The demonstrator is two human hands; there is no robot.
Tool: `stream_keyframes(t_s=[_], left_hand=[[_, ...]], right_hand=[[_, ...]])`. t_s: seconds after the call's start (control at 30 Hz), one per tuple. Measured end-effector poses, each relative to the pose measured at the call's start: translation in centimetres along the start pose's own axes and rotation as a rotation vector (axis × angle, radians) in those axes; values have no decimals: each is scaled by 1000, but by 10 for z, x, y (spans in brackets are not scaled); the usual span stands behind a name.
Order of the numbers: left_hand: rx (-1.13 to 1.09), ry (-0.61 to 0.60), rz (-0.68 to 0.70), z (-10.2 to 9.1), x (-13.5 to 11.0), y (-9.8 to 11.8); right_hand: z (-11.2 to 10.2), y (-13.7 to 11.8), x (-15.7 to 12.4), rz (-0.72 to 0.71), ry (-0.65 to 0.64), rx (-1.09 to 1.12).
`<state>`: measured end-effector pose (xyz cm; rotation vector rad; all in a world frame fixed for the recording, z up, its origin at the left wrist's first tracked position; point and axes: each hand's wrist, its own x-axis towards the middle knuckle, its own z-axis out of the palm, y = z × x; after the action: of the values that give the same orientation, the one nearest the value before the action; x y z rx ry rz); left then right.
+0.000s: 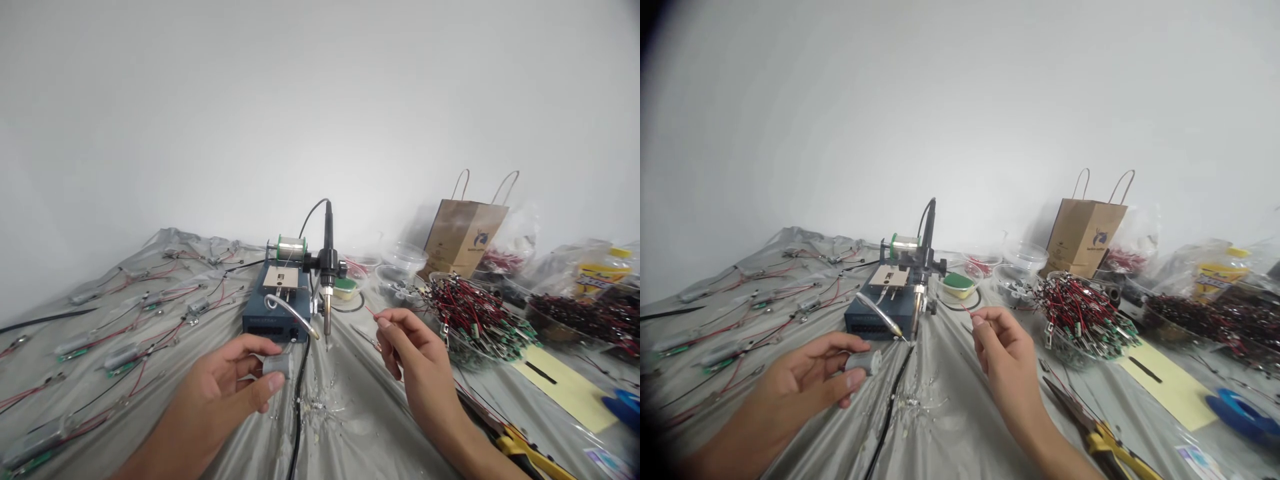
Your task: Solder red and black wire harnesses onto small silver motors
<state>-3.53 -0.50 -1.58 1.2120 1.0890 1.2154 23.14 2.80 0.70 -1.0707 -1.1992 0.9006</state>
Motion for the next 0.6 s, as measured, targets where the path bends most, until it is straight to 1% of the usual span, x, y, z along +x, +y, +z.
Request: stream_keyframes(t_s=[0.17,0.37,0.6], left_hand=[[1,19,-3,-1,2,1],[-9,14,-10,-3,2,2],[-21,36,6,-1,4,3]], right_hand=[[-1,2,0,-4,-2,-20],[0,1,0,10,9,-5],[-3,3,0,14,3,-5]])
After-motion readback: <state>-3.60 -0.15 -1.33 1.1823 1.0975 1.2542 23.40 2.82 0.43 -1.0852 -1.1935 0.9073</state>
